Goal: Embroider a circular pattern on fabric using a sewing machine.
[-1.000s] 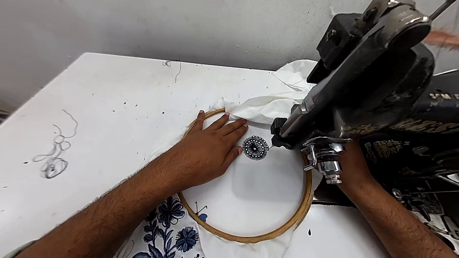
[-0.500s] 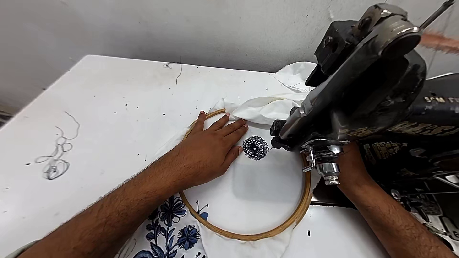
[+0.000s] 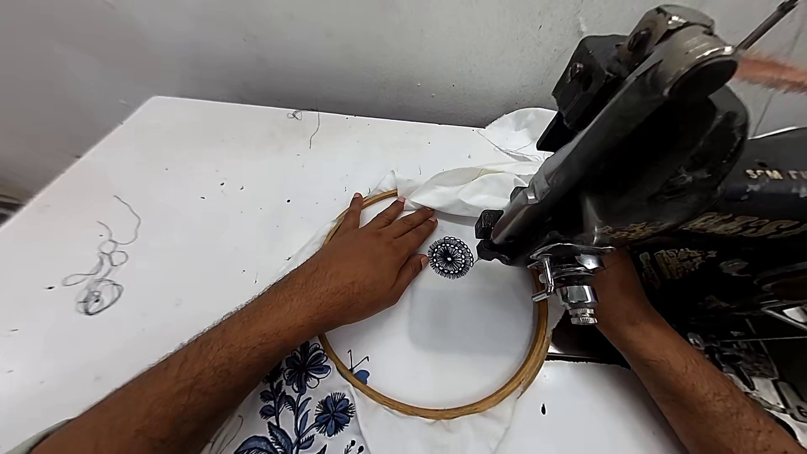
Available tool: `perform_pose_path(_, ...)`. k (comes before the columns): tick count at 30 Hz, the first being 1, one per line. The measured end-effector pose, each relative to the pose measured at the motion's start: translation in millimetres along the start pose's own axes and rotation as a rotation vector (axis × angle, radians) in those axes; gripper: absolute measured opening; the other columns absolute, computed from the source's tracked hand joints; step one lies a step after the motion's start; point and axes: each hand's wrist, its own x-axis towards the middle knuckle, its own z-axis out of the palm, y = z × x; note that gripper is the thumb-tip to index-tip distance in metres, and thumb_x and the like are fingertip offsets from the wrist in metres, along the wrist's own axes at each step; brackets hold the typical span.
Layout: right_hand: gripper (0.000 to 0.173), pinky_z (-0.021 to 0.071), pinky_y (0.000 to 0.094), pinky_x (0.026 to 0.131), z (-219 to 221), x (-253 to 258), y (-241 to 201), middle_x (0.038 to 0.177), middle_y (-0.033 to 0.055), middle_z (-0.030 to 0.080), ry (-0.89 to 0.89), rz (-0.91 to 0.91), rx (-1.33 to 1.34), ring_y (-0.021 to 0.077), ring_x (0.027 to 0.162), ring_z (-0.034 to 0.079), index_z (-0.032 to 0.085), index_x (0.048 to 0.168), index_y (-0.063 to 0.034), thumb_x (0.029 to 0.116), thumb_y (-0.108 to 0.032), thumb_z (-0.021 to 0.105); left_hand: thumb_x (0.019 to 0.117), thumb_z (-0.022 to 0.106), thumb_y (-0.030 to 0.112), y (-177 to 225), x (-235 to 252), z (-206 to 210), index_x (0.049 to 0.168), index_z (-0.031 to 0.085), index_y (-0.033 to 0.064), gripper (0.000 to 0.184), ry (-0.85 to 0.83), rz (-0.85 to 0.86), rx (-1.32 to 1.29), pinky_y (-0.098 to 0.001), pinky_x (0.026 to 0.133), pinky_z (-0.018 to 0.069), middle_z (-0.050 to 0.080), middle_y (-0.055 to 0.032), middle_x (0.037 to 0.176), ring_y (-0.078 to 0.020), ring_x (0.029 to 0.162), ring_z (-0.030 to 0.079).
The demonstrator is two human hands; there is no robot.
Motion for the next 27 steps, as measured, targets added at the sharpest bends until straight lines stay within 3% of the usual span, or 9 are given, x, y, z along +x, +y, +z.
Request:
perform_pose_path(7,0.028,0.052,0.0316,0.083,2,-1,-2,0.098,0.0076,0.066,0.001,0.014,-0.055,0.0098,0.093,0.064,0.065,0.108,-0.0046,0.0826,-0.015,0.072,0.1088,0.024,0.045,3,-4,-3,0.157,0.045,0.0221,0.058,-0.024,0.002,0.01,-0.0741,0.119,0.0141,0.04,0.0055,0.164,-0.0268,0.155,0.03)
perform_pose_path(12,0.024,0.0519,0.0201,0.078,4,0,6,0.093,0.0009,0.065,-0.009,0.018,0.036,-0.0005,0.087,0.062,0.065,0.107,-0.0071,0.0845,-0.015,0.071,0.1089,0.023,0.045,0,-2,-2,0.157,0.045,0.0221,0.058,-0.012,-0.009,0.006,-0.0752,0.118,0.013,0.039,0.0055,0.164,-0.027,0.155,0.03)
perform_pose_path(16,0.022,0.0518,0.0276,0.077,0,1,2,0.092,0.0063,0.065,-0.021,0.009,-0.023,0.0069,0.086,0.063,0.065,0.105,-0.0038,0.0853,-0.013,0.07,0.1091,0.023,0.045,0,0,0,0.158,0.045,0.021,0.058,0.001,-0.004,0.004,-0.0756,0.118,0.0119,0.039,0.0053,0.164,-0.0266,0.155,0.03)
perform_pose_path(19,0.021,0.0507,0.0242,0.076,-1,1,-2,0.091,0.0042,0.064,-0.011,0.026,-0.026,0.0033,0.084,0.062,0.065,0.105,-0.0044,0.0859,-0.014,0.069,0.1088,0.027,0.042,1,1,1,0.155,0.048,0.0191,0.056,0.038,0.014,-0.005,-0.0758,0.118,0.0125,0.042,0.0038,0.162,-0.0274,0.154,0.032)
perform_pose_path(22,0.02,0.0496,0.0182,0.076,0,1,-2,0.09,0.0013,0.064,0.004,0.032,-0.005,-0.0021,0.084,0.061,0.065,0.104,-0.006,0.0854,-0.014,0.069,0.1066,0.036,0.041,8,-4,-4,0.145,0.06,0.0188,0.051,0.109,0.059,0.003,-0.0711,0.118,0.0236,0.053,0.0019,0.154,-0.0301,0.149,0.04)
perform_pose_path(24,0.017,0.051,0.0246,0.074,-3,2,-4,0.088,0.0044,0.064,-0.011,0.059,-0.04,0.0035,0.082,0.062,0.066,0.101,-0.005,0.0863,-0.011,0.069,0.1057,0.037,0.045,15,-11,-7,0.144,0.06,0.0197,0.052,0.088,0.066,0.016,-0.0667,0.112,0.0339,0.054,0.0023,0.153,-0.0298,0.147,0.043)
perform_pose_path(26,0.013,0.0527,0.0315,0.073,-10,4,-10,0.087,0.0066,0.065,-0.056,0.081,-0.166,0.01,0.082,0.064,0.066,0.099,-0.005,0.0878,-0.011,0.07,0.1053,0.036,0.05,18,-17,-6,0.15,0.054,0.0199,0.057,0.035,0.036,0.033,-0.0693,0.111,0.0353,0.047,0.0028,0.159,-0.0323,0.15,0.037)
perform_pose_path(27,0.011,0.0513,0.0422,0.07,-15,5,-15,0.085,0.0125,0.065,-0.098,0.107,-0.213,0.02,0.08,0.065,0.067,0.095,-0.0012,0.0883,-0.007,0.073,0.1058,0.034,0.051,19,-18,-5,0.153,0.051,0.02,0.059,0.015,0.024,0.039,-0.071,0.111,0.0344,0.044,0.0027,0.161,-0.0332,0.152,0.035)
